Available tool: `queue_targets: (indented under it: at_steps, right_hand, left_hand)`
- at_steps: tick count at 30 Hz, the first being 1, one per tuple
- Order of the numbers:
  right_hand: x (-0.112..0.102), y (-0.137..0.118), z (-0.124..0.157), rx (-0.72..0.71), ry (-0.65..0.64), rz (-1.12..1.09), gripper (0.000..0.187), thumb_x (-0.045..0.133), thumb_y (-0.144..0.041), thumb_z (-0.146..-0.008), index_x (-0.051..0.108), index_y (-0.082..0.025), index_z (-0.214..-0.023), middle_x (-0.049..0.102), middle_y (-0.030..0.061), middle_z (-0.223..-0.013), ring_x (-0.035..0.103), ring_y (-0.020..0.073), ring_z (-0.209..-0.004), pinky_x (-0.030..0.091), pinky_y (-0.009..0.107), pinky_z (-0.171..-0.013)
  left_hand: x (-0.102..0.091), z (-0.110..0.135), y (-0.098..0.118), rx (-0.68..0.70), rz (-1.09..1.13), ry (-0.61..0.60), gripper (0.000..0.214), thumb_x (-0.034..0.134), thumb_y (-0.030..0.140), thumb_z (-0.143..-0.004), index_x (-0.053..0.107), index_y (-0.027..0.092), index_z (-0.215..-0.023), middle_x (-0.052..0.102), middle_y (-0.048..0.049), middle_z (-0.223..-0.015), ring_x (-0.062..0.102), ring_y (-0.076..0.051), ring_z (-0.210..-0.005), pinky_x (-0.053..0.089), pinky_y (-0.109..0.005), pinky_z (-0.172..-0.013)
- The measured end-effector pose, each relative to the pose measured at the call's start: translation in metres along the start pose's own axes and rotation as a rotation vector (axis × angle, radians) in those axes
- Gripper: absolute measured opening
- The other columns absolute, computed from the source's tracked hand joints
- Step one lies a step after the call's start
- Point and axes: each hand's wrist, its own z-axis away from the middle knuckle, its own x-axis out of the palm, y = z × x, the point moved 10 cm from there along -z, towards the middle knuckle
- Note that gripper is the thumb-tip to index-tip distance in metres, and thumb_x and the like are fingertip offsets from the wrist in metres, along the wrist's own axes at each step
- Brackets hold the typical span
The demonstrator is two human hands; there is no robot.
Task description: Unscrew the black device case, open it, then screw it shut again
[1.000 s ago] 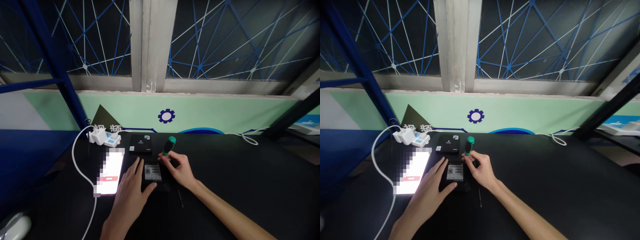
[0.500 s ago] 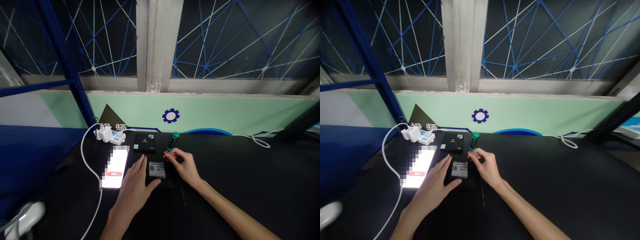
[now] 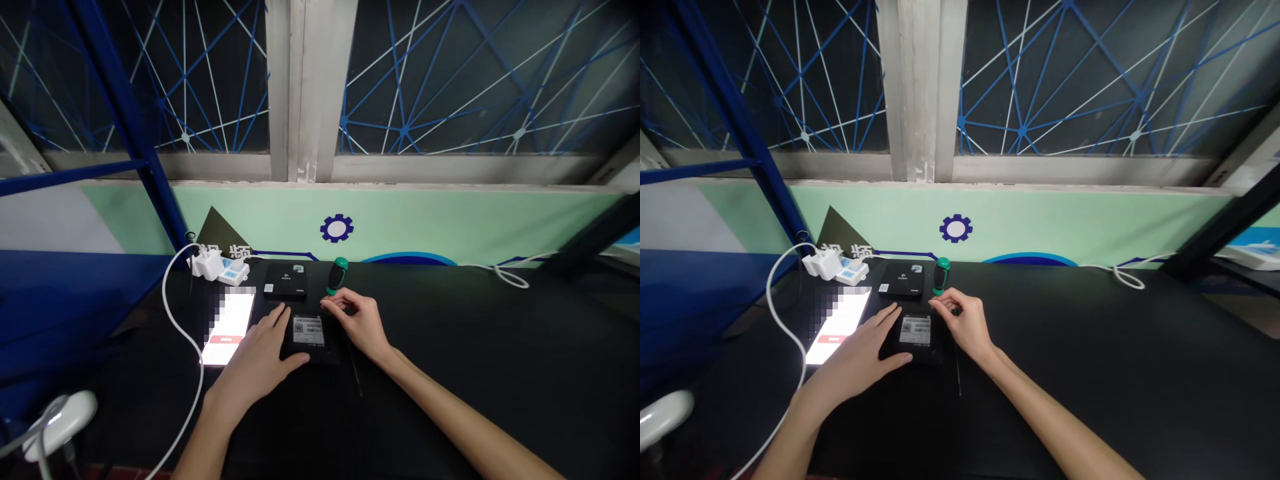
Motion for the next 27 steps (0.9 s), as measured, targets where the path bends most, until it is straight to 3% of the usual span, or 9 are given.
queue_targets:
  at_steps: [8, 21, 27]
  right_hand:
    - [0.0029, -0.0056, -0.0002, -0.04, -0.054, -0.018, 0.021, 0.062, -0.035, -0.093, 0.07, -0.017, -0.099, 0.077, 0.0084, -0.086, 0.072, 0.0205, -0.072, 0.058, 0.031, -0.069]
    - [-0.0031, -0.0067, -0.0026, -0.054, -0.005, 0.001, 0.023, 0.068, -0.04, -0.089, 0.068, -0.018, -0.083, 0.075, 0.0069, -0.079, 0.067, 0.0173, -0.064, 0.057, 0.028, -0.062]
    - [-0.0026, -0.0076, -0.0017, -0.044, -0.019, -0.003, 0.022, 0.065, -0.038, -0.091, 0.07, -0.017, -0.092, 0.077, 0.0084, -0.083, 0.07, 0.0196, -0.068, 0.058, 0.031, -0.064]
  left_hand:
    - [-0.0002, -0.0024, 0.0005, 0.028, 0.01, 0.102, 0.077, 0.05, 0.059, -0.092, 0.034, 0.017, -0.155, 0.028, -0.0109, -0.163, 0.03, -0.032, -0.148, 0.033, -0.047, -0.117]
    - [0.0046, -0.0013, 0.0027, 0.028, -0.009, 0.107, 0.076, 0.045, 0.059, -0.095, 0.032, 0.015, -0.155, 0.025, -0.0124, -0.164, 0.028, -0.032, -0.149, 0.031, -0.048, -0.118]
    - [0.0001, -0.0024, 0.0041, 0.016, 0.002, 0.062, 0.077, 0.047, 0.058, -0.093, 0.032, 0.015, -0.155, 0.025, -0.0125, -0.164, 0.029, -0.033, -0.148, 0.032, -0.05, -0.117]
